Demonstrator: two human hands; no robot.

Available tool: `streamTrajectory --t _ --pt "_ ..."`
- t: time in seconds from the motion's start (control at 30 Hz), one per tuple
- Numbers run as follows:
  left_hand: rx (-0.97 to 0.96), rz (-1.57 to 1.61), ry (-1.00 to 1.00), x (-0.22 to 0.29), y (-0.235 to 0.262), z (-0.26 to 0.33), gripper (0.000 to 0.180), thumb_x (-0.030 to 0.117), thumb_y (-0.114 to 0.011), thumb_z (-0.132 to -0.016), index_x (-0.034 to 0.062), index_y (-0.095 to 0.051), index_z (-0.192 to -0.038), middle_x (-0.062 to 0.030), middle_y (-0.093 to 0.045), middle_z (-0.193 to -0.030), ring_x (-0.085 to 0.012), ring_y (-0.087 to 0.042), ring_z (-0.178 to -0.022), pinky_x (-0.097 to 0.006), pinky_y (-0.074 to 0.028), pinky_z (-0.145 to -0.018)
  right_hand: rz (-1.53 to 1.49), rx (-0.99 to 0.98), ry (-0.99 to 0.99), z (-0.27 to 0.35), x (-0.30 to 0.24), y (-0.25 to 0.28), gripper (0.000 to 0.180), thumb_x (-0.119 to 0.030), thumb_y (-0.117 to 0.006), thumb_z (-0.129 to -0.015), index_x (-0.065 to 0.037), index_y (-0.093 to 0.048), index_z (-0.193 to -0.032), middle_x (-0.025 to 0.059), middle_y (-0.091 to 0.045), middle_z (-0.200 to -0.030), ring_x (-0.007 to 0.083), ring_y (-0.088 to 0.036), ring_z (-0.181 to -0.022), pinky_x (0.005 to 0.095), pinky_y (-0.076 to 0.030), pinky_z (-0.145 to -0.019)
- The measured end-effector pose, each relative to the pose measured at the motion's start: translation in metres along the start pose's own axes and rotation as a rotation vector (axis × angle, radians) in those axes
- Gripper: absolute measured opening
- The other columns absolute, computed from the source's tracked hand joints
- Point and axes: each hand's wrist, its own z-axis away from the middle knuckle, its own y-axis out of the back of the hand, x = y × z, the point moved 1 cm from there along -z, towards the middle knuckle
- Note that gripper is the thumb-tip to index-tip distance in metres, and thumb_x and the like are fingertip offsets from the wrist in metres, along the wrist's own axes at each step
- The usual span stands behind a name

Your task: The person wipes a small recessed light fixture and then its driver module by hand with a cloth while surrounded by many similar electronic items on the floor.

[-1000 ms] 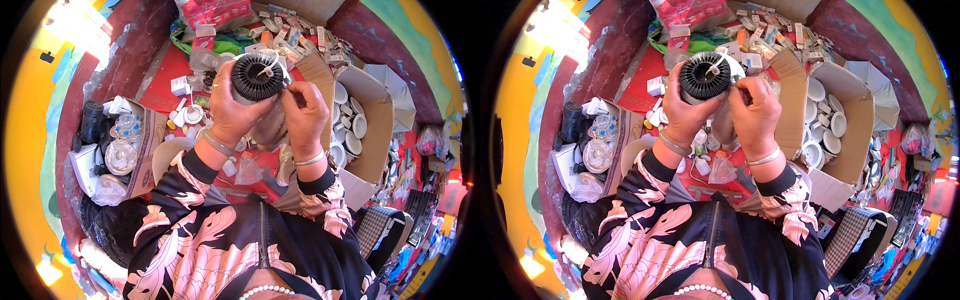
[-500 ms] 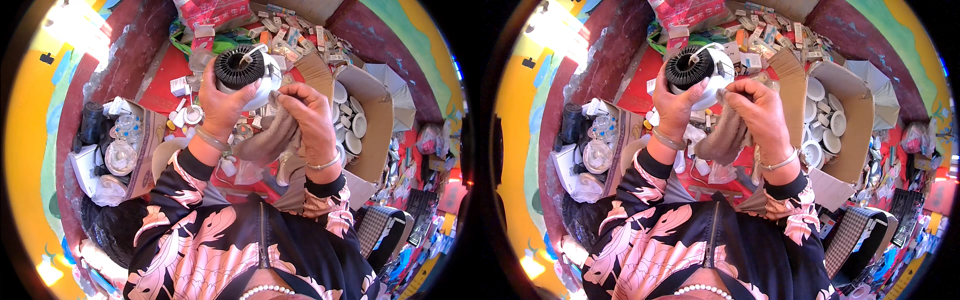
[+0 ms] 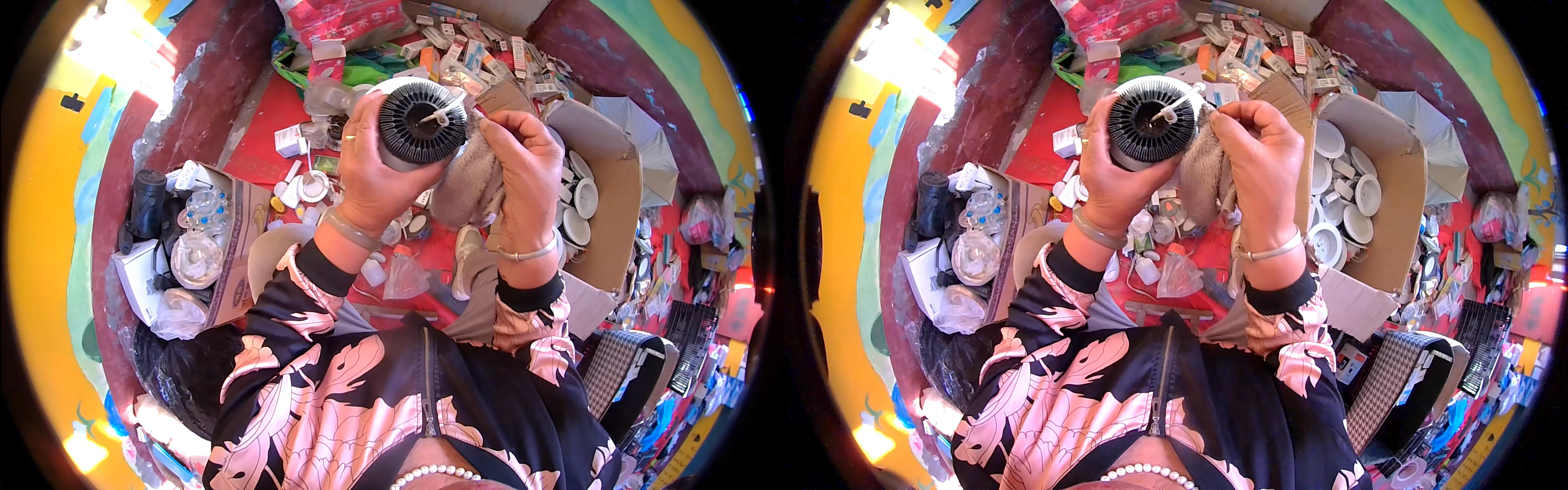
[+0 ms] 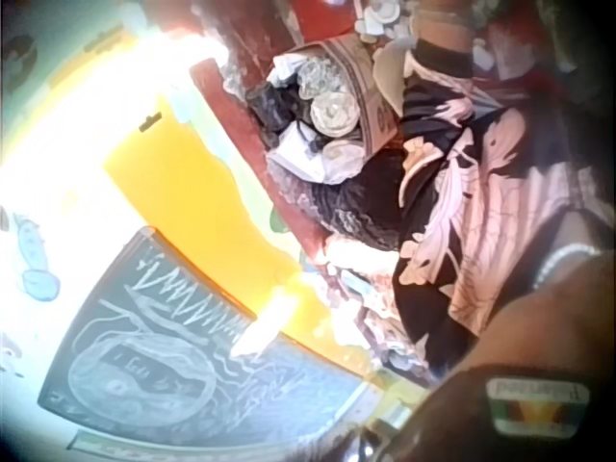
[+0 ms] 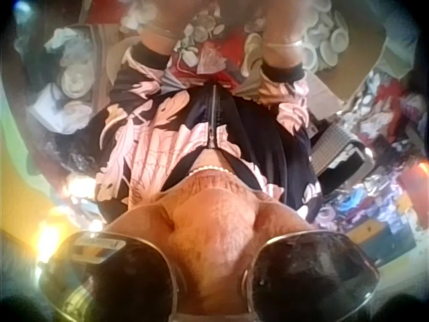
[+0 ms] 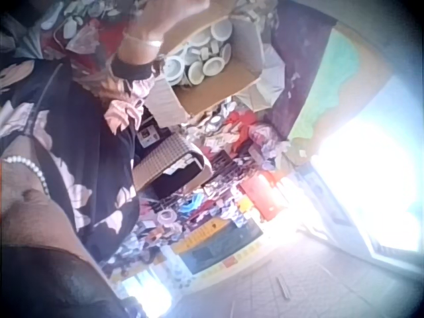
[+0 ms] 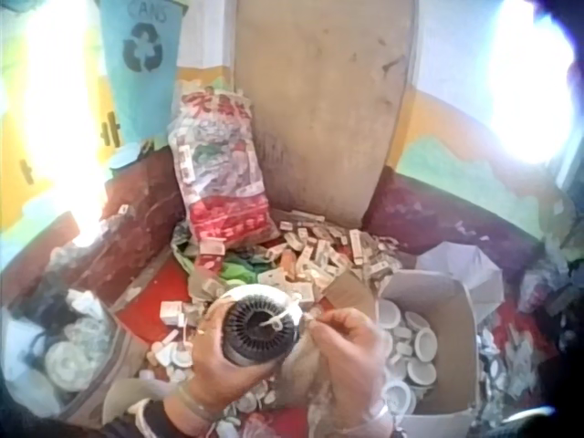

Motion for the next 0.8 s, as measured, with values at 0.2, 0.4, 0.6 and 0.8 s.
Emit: streamTrajectory --t 0.2,0.4,0.6,0.8 --pt "-0.005 -0.105 -0.116 0.008 0.003 -0.001 0.083 0.016 -0.084 -0.053 -0.0045 -0.045 -0.123 -0.0199 -0.052 -0.119 -0.0319 -0.053 -0.110 -0.038 -0.041 -0.096 0.414 -0.104 0.171 -0.005 0.004 0.002 0.017 -0.004 -0.064 -0.076 0.004 -0.066 -0.091 0.0053 -0.061 -0.084 0.0098 -0.056 -0.075 0.0210 -0.042 -0.066" --pt "0.054 -0.127 -0.065 0.000 0.007 -0.005 0.080 0.020 -0.086 -0.054 -0.0050 -0.048 -0.120 -0.0206 -0.053 -0.118 -0.0329 -0.054 -0.109 -0.038 -0.042 -0.095 0.532 -0.279 0.176 0.000 0.000 0.000 0.028 -0.004 -0.060 -0.077 0.002 -0.065 -0.104 0.0081 -0.062 -0.089 0.0124 -0.056 -0.077 0.0227 -0.043 -0.067" --pt "0.069 -0.178 -0.143 0.003 0.004 -0.008 0.083 0.031 -0.085 -0.051 -0.0030 -0.049 -0.118 -0.0215 -0.053 -0.114 -0.0370 -0.053 -0.105 -0.043 -0.043 -0.092 0.074 -0.134 -0.136 0.006 0.014 -0.005 0.028 -0.004 -0.058 -0.083 0.010 -0.061 -0.108 0.0050 -0.061 -0.095 0.0061 -0.053 -0.080 0.0175 -0.041 -0.071" --pt "0.084 -0.201 -0.152 0.003 0.015 -0.015 0.082 0.025 -0.084 -0.051 -0.0026 -0.048 -0.119 -0.0210 -0.053 -0.115 -0.0370 -0.054 -0.105 -0.042 -0.043 -0.093 -0.245 -0.037 -0.147 0.018 0.019 -0.024 0.029 0.000 -0.054 -0.086 0.011 -0.058 -0.112 0.0069 -0.062 -0.100 0.0074 -0.055 -0.085 0.0185 -0.042 -0.075"
